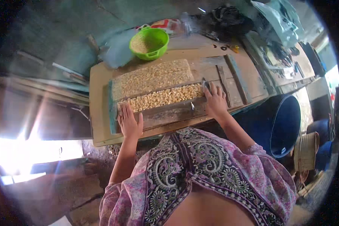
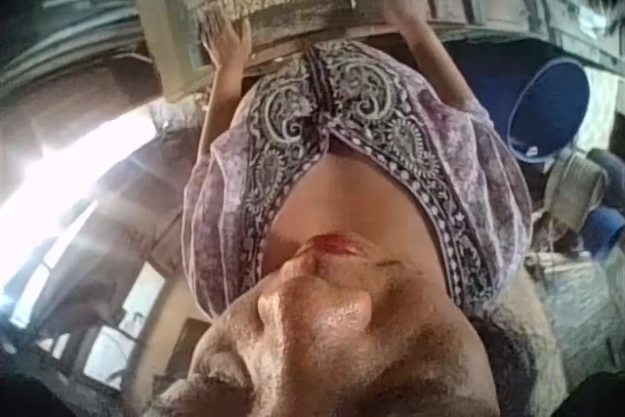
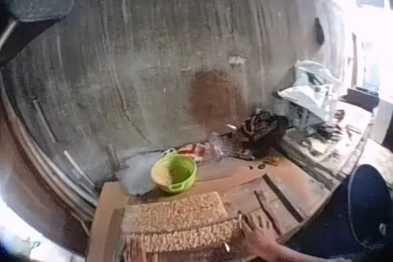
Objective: The person fills a wooden mold with fermented soybeans, levels them with a metal ruler, wraps the molded block in plastic, and then scoops additional soybeans from a large blue barrel into a plastic bowl.
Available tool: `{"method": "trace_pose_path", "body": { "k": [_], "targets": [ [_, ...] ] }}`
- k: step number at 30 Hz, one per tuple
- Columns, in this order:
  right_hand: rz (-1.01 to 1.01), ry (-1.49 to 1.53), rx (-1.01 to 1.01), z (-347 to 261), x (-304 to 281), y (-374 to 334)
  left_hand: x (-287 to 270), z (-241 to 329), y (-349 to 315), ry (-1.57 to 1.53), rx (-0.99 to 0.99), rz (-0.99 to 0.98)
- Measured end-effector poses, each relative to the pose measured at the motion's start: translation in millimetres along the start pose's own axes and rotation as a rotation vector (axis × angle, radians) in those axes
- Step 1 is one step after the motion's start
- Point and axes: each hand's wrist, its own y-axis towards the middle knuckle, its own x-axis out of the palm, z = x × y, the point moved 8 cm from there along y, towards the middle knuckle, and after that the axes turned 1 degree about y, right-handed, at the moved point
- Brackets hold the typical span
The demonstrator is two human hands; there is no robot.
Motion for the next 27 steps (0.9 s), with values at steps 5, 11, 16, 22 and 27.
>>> {"method": "trace_pose_path", "body": {
  "k": [5,11,16,22,27],
  "targets": [
    [0.099,0.399,-0.166,-9.5,-3.1,-1.0,-20.6,-34.0,12.9,-0.174,-0.025,0.103],
    [0.042,0.214,0.097,17.6,17.9,7.8,-2.6,-50.5,12.0,0.091,-0.051,-0.022],
    [0.148,0.36,0.344,48.6,35.2,10.6,-6.2,-43.5,9.9,0.153,-0.007,0.025],
    [-0.016,0.108,0.323,28.9,21.8,1.8,-2.2,-44.2,11.6,0.246,0.063,0.004],
    [0.094,0.121,-0.001,-3.4,19.2,3.7,-8.5,-40.0,12.0,0.227,0.092,0.023]
  ]
}}
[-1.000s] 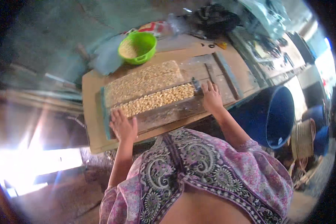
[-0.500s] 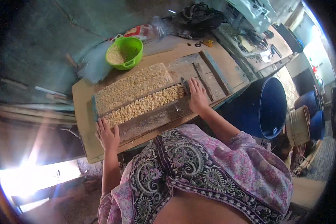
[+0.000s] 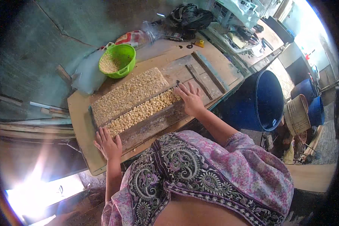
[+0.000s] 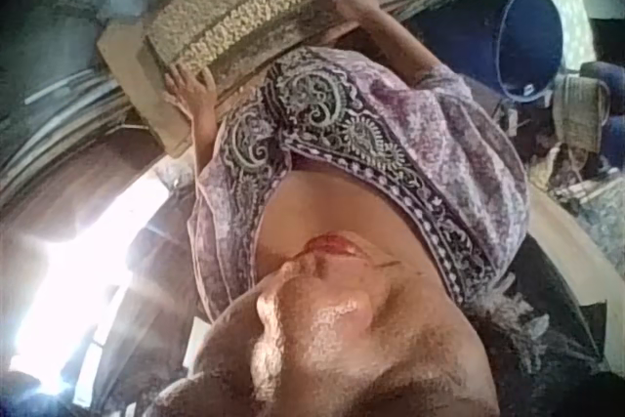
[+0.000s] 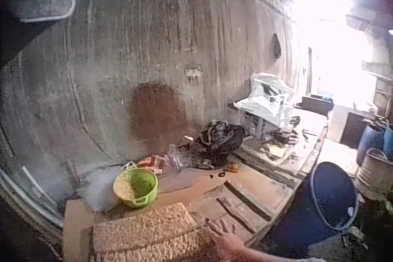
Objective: The person fills a wooden mold with fermented soybeans, levels them with a metal ruler, wraps the molded block in plastic, and then scoops additional soybeans from a large blue barrel into a plastic bowl.
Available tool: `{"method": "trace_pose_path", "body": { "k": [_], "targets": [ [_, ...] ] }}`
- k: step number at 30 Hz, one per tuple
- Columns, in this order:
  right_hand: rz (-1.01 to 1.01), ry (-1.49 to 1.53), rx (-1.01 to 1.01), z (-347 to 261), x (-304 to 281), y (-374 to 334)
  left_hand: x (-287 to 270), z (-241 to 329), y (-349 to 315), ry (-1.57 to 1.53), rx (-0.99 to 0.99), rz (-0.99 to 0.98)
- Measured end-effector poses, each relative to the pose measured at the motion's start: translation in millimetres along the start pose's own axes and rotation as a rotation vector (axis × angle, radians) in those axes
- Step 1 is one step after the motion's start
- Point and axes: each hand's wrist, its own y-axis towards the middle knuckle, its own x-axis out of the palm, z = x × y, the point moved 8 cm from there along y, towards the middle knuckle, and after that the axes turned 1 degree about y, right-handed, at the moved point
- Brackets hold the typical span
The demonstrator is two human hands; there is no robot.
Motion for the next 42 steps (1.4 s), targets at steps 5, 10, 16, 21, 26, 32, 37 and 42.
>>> {"method": "trace_pose_path", "body": {
  "k": [5,10,16,21,26,32,37,42],
  "targets": [
    [-0.058,0.043,-0.089,-3.1,-0.7,5.9,-0.5,-1.0,0.2,-0.02,0.001,0.007],
    [-0.099,-0.026,-0.138,-4.7,2.6,14.7,1.2,0.2,0.3,-0.038,0.005,0.02],
    [-0.164,-0.089,-0.238,-14.8,-1.1,14.1,0.5,-0.2,1.3,-0.021,0.026,0.008],
    [-0.067,-0.117,-0.345,-24.1,-0.9,6.4,-2.6,6.5,3.4,-0.026,0.055,0.001],
    [-0.066,-0.179,-0.31,-33.5,5.5,2.9,0.8,11.2,3.1,-0.033,0.08,0.002],
    [-0.059,-0.18,-0.298,-43.6,6.4,1.2,1.3,19.5,4.1,-0.063,0.106,0.004],
    [-0.02,-0.134,-0.308,-48.6,5.9,-1.6,-12.4,34.3,4.2,-0.128,0.166,-0.01],
    [-0.023,0.046,-0.427,-64.2,-8.0,-12.5,-22.9,34.3,0.3,-0.36,0.302,0.038]
  ]
}}
